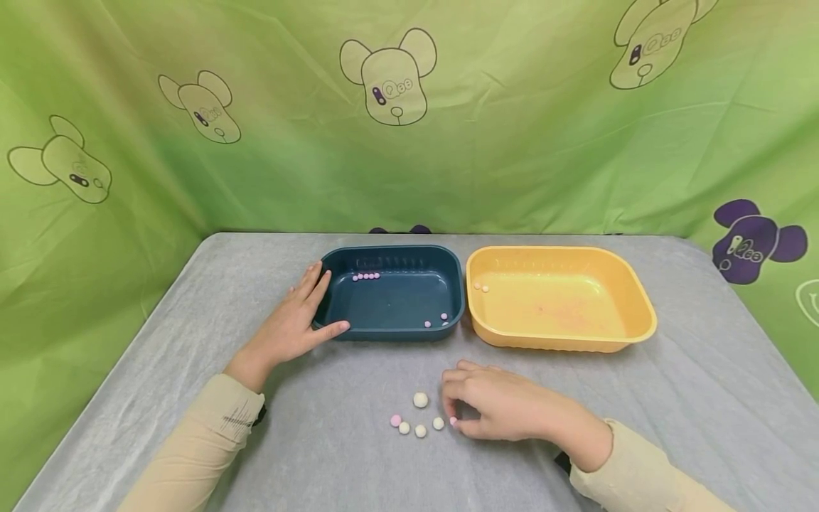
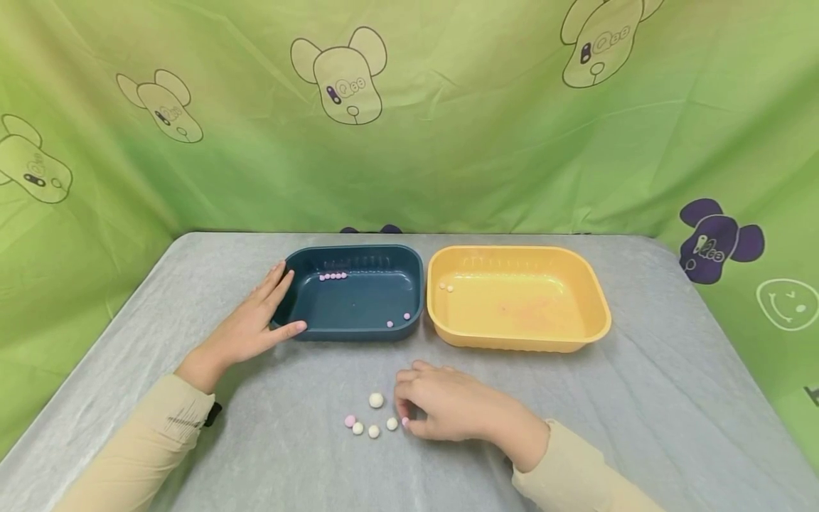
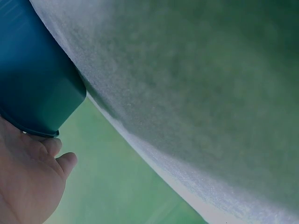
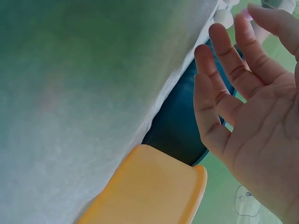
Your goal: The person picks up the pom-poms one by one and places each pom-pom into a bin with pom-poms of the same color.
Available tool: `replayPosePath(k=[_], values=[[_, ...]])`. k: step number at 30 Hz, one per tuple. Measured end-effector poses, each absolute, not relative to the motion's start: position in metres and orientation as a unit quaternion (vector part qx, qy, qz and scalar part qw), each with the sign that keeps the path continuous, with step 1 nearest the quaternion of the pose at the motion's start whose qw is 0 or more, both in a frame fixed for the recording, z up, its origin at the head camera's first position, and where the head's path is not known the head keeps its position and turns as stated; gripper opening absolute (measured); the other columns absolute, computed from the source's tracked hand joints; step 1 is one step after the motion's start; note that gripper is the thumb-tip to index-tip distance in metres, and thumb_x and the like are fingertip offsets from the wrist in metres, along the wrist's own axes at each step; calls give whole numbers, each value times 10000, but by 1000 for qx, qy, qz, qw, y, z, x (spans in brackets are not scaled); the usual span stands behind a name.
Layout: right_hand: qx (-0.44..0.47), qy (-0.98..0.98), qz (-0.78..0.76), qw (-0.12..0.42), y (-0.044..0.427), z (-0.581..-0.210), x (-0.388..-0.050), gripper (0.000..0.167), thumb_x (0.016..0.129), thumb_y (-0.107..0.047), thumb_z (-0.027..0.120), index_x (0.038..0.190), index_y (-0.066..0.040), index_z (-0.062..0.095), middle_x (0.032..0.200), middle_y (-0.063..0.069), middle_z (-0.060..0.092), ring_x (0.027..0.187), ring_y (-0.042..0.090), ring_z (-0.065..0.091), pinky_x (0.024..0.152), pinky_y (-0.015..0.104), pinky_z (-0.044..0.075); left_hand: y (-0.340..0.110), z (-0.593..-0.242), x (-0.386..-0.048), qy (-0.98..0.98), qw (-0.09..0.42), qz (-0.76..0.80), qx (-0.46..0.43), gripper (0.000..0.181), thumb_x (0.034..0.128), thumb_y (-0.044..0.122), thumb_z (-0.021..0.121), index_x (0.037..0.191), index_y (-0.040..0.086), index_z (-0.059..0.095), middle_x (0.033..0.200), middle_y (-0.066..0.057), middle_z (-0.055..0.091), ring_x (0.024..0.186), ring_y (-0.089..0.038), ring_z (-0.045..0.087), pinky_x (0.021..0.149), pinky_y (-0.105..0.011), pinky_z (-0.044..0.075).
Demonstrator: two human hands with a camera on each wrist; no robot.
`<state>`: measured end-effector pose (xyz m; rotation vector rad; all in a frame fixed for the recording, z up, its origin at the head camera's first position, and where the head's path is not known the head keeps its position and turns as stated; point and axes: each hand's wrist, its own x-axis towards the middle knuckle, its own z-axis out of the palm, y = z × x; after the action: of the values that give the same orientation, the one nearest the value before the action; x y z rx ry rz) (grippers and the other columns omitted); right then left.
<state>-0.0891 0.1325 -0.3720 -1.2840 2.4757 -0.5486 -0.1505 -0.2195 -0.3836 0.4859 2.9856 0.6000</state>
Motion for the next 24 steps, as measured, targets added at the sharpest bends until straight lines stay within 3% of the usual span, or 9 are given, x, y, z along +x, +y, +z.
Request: replayPosePath(k=[24], values=[[-455,855,-212,134,133,-360,-95,179,867,-156,687,779,-256,566,827,-115,550,824,62,501,723,199,433,-220,-385,-151,967,33,198,155,994,917,682,528,1611,127,83,1688,-76,-62,1567,-257,-16,1230,-591,144]])
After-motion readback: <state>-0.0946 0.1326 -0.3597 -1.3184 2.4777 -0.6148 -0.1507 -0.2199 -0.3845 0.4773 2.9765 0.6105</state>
